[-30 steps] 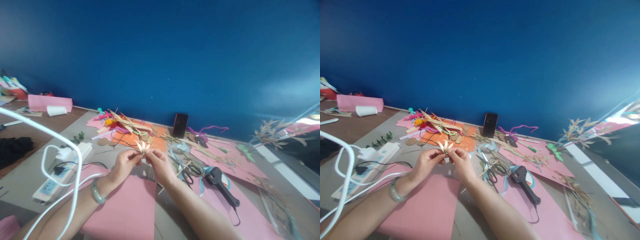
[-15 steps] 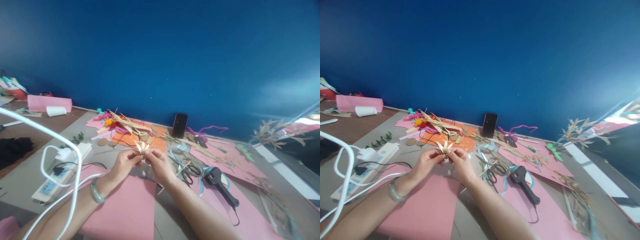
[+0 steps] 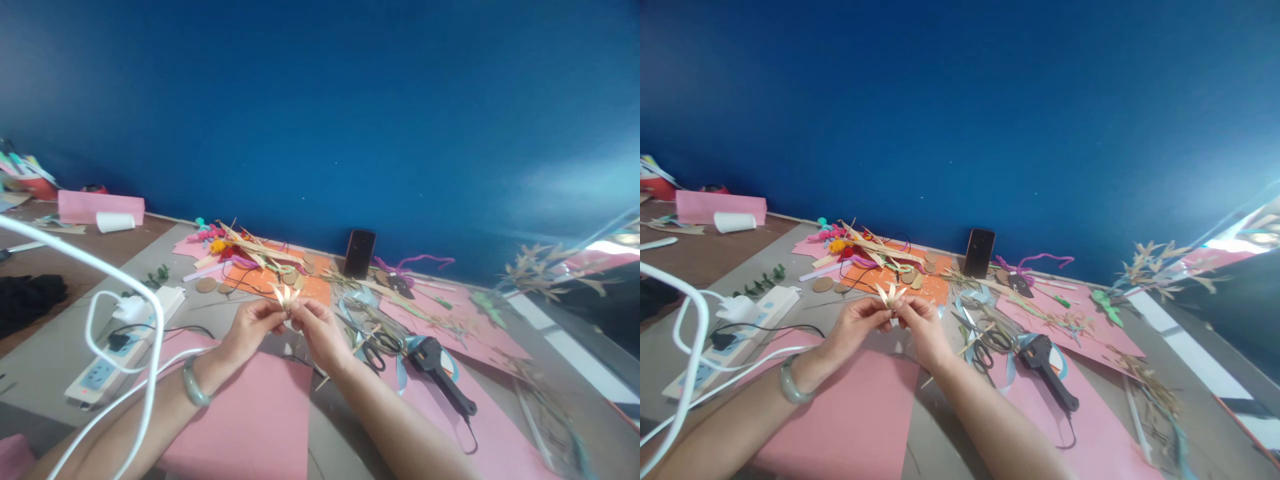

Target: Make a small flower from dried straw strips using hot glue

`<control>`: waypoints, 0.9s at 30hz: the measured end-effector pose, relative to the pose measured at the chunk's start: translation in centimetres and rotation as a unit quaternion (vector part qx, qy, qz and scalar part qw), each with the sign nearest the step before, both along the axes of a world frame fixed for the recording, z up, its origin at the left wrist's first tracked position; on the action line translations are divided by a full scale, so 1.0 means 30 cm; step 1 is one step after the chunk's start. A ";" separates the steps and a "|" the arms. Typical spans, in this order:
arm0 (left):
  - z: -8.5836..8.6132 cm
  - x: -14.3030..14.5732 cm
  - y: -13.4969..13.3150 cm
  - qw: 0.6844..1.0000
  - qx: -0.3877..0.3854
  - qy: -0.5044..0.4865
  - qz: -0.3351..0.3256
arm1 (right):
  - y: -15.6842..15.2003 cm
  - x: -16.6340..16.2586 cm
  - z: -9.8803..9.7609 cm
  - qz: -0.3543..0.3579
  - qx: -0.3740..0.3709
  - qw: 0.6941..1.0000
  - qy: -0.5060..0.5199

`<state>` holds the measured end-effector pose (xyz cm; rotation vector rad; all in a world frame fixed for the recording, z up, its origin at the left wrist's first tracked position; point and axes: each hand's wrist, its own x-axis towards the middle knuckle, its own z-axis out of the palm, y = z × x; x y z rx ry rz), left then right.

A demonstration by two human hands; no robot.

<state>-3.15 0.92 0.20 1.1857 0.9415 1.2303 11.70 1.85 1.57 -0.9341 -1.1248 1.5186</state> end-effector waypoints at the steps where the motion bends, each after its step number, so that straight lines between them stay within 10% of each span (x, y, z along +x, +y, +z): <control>1: 0.001 0.001 -0.001 1.000 -0.001 -0.003 0.003 | -0.001 0.000 0.002 0.003 -0.001 1.000 0.004; 20: -0.018 -0.010 0.014 0.997 -0.034 0.014 0.075 | 0.016 0.068 0.096 -0.090 0.078 0.992 -0.032; 27: -0.032 -0.005 0.022 0.996 -0.034 -0.010 0.085 | 0.040 0.205 0.295 -0.110 0.230 0.887 -0.385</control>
